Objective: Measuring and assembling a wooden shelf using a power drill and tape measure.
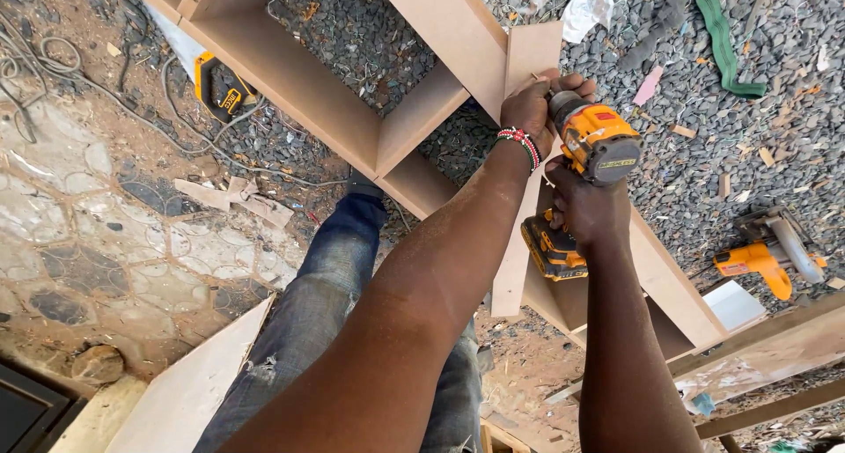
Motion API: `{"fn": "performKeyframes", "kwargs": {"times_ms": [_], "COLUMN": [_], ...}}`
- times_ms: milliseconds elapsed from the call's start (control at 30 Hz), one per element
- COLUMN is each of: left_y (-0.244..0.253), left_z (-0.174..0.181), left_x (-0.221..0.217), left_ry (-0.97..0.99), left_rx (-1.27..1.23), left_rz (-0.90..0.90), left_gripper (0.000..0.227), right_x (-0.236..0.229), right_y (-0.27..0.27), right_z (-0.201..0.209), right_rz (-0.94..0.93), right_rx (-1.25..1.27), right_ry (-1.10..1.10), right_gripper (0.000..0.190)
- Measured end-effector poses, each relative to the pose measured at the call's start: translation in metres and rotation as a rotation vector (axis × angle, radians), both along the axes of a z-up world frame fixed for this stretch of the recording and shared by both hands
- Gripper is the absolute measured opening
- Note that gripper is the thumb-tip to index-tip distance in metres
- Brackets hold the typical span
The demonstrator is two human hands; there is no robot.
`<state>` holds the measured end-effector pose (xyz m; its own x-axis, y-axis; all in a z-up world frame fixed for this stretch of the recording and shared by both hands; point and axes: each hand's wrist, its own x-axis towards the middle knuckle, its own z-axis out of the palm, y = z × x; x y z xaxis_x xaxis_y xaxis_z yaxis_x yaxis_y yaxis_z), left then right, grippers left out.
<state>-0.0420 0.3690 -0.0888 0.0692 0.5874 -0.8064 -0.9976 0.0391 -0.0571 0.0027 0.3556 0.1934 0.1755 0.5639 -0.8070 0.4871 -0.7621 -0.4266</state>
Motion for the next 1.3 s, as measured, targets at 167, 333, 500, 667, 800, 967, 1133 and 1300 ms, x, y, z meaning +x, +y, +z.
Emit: {"fn": "performKeyframes", "kwargs": {"times_ms": [167, 333, 500, 667, 800, 967, 1133, 1300], "left_y": [0.002, 0.008, 0.013, 0.014, 0.016, 0.038, 0.048, 0.040], "left_z": [0.015, 0.016, 0.007, 0.009, 0.017, 0.011, 0.045, 0.018], "left_x": [-0.008, -0.012, -0.004, 0.005, 0.009, 0.036, 0.032, 0.037], "left_ry": [0.031, 0.024, 0.029, 0.026, 0.043, -0.022, 0.056, -0.160], "left_rx": [-0.005, 0.012, -0.007, -0.027, -0.039, -0.140, -0.349, -0.272], "left_rz": [-0.046, -0.097, -0.093, -0.033, -0.004, 0.111, 0.190, 0.209], "left_gripper": [0.051, 0.058, 0.061, 0.054, 0.048, 0.037, 0.016, 0.033], "right_x": [-0.007, -0.006, -0.008, 0.000, 0.011, 0.017, 0.026, 0.024], "right_y": [-0.006, 0.002, 0.008, 0.014, 0.021, 0.028, 0.034, 0.046], "right_z": [0.003, -0.002, 0.002, 0.000, -0.010, -0.019, -0.021, -0.011], "right_rz": [-0.063, -0.085, -0.059, -0.059, -0.035, -0.032, 0.036, 0.200], "right_rx": [0.000, -0.019, -0.007, -0.045, -0.092, -0.097, -0.128, -0.066], "right_ry": [0.062, 0.051, 0.043, 0.025, 0.006, -0.017, -0.073, -0.196], "right_gripper": [0.015, 0.013, 0.014, 0.014, 0.013, 0.013, 0.017, 0.027]}}
